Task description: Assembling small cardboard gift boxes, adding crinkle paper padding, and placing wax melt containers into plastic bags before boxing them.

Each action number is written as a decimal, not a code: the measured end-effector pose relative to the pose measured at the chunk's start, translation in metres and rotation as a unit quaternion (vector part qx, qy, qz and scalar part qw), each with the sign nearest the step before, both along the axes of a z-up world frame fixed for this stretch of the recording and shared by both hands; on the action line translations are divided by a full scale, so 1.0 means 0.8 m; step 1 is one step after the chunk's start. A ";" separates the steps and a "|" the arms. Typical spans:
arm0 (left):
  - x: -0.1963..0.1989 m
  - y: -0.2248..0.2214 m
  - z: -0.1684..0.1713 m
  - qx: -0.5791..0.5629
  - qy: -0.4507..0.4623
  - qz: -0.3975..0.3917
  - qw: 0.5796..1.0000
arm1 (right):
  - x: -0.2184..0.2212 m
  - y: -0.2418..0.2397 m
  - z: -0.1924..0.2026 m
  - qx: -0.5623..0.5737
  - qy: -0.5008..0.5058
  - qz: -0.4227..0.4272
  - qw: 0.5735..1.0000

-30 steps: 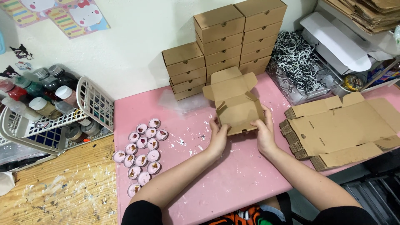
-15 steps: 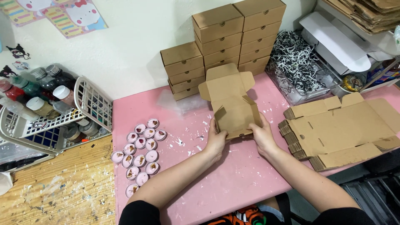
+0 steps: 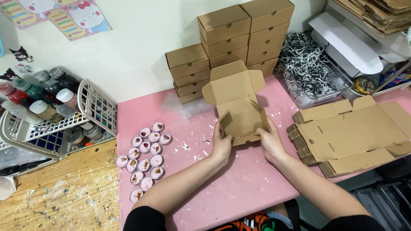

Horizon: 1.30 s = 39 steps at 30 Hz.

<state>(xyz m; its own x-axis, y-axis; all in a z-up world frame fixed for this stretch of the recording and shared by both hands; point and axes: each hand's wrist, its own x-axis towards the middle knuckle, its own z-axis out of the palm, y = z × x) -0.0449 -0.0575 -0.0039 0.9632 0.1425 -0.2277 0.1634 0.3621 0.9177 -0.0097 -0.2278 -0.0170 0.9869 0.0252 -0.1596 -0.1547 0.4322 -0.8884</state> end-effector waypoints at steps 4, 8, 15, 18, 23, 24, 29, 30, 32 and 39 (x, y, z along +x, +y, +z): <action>0.005 0.005 -0.005 0.018 -0.014 -0.004 1.000 | -0.003 -0.002 0.016 -0.113 -0.059 0.025 0.992; 0.013 0.006 -0.016 0.068 -0.098 -0.010 0.993 | -0.011 -0.001 0.049 -0.169 -0.172 -0.018 0.970; 0.005 0.018 0.008 0.312 -0.226 -0.026 0.922 | 0.011 -0.012 -0.002 -0.338 -0.242 -0.017 0.909; 0.028 0.031 -0.036 0.306 -0.211 -0.063 0.926 | 0.018 -0.016 -0.015 -0.385 -0.245 -0.011 0.890; 0.052 0.049 -0.041 0.331 -0.200 -0.075 0.919 | 0.017 -0.018 -0.021 -0.426 -0.223 0.060 0.875; 0.053 0.053 -0.033 0.341 -0.199 -0.072 0.916 | 0.017 -0.018 -0.024 -0.450 -0.220 0.091 0.861; 0.043 0.050 -0.004 0.340 -0.181 -0.054 0.921 | 0.011 -0.015 -0.019 -0.522 -0.241 0.073 0.815; 0.042 0.049 -0.003 0.337 -0.179 -0.050 0.923 | 0.011 -0.015 -0.020 -0.537 -0.261 0.065 0.800; 0.045 0.049 -0.008 0.332 -0.191 -0.045 0.923 | 0.001 -0.008 0.004 -0.542 -0.271 0.050 0.794; 0.035 0.046 0.015 0.316 -0.229 -0.090 0.916 | -0.017 -0.024 0.089 -0.606 -0.384 -0.028 0.696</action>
